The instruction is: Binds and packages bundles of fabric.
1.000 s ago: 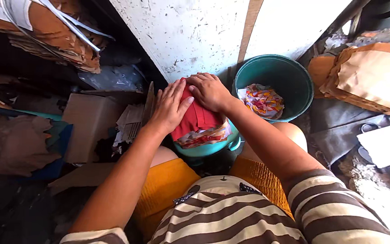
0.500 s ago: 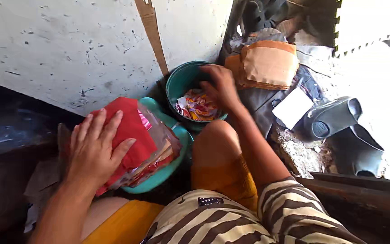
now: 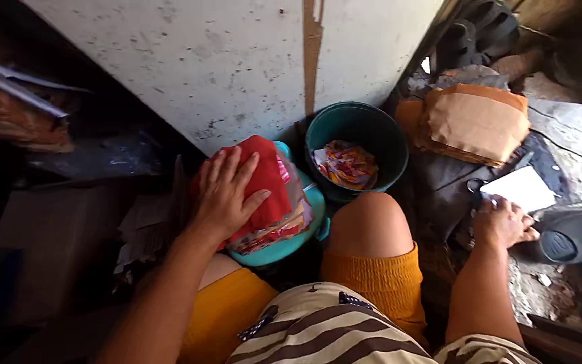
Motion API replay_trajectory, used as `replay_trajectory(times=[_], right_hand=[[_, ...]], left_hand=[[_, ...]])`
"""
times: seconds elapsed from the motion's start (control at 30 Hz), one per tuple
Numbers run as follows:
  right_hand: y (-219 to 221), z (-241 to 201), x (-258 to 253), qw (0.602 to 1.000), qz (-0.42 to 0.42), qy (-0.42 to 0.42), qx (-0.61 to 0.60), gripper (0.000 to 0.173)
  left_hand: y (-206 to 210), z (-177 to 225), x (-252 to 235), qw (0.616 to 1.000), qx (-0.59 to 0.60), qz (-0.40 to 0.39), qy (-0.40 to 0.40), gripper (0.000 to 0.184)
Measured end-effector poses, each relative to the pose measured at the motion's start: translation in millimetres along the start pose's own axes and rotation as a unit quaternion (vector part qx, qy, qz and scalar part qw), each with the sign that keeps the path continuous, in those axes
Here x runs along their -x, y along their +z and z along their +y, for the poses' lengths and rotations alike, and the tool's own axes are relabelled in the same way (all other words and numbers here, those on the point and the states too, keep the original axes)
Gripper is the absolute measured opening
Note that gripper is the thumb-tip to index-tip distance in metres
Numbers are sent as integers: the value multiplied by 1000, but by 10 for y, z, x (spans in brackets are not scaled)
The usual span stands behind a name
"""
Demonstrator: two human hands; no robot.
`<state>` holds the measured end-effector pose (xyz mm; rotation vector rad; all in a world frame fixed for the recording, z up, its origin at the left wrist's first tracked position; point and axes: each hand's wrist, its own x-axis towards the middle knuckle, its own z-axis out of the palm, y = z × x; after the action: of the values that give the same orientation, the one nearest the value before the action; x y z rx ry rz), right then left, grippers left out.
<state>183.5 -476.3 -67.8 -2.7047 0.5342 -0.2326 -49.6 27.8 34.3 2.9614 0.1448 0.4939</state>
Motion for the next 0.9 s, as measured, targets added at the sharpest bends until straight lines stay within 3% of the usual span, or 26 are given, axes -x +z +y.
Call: replay_trajectory(times=[0.17,0.23,0.3,0.4,0.5,0.57,0.63,0.77,0.9], right_hand=[[-84,-64,-50,996,73,55,-17,43],[-268,-288,-16,992,107,-1,-62,45],[-491,-691,153,975,110,-134,-141,46],[-704,-1544,703,892,75,-359,-264,39],[-667,-2345,1432,756,50,-570,-318,25],[-542,-2720,1915,664,21,-677,-316,21],[-366,-2932,2271,601,-22,-748,-282,17],[-170,-3010,2529,554,-73,-798,-226,16],[-161,-2977,2494,539,-87,-804,-234,17]], left_hand=[[20,-16,30,1000,6,0,-8,76],[-5,-20,42,1000,26,4,-10,76],[-71,-14,47,997,74,8,-22,73],[-172,-8,43,989,142,13,-41,69],[-236,13,43,968,237,65,-44,71],[-260,30,52,947,299,91,-69,78],[-241,35,66,933,323,128,-92,80],[-307,31,55,919,332,172,-123,66],[-304,-91,77,959,209,170,-87,55]])
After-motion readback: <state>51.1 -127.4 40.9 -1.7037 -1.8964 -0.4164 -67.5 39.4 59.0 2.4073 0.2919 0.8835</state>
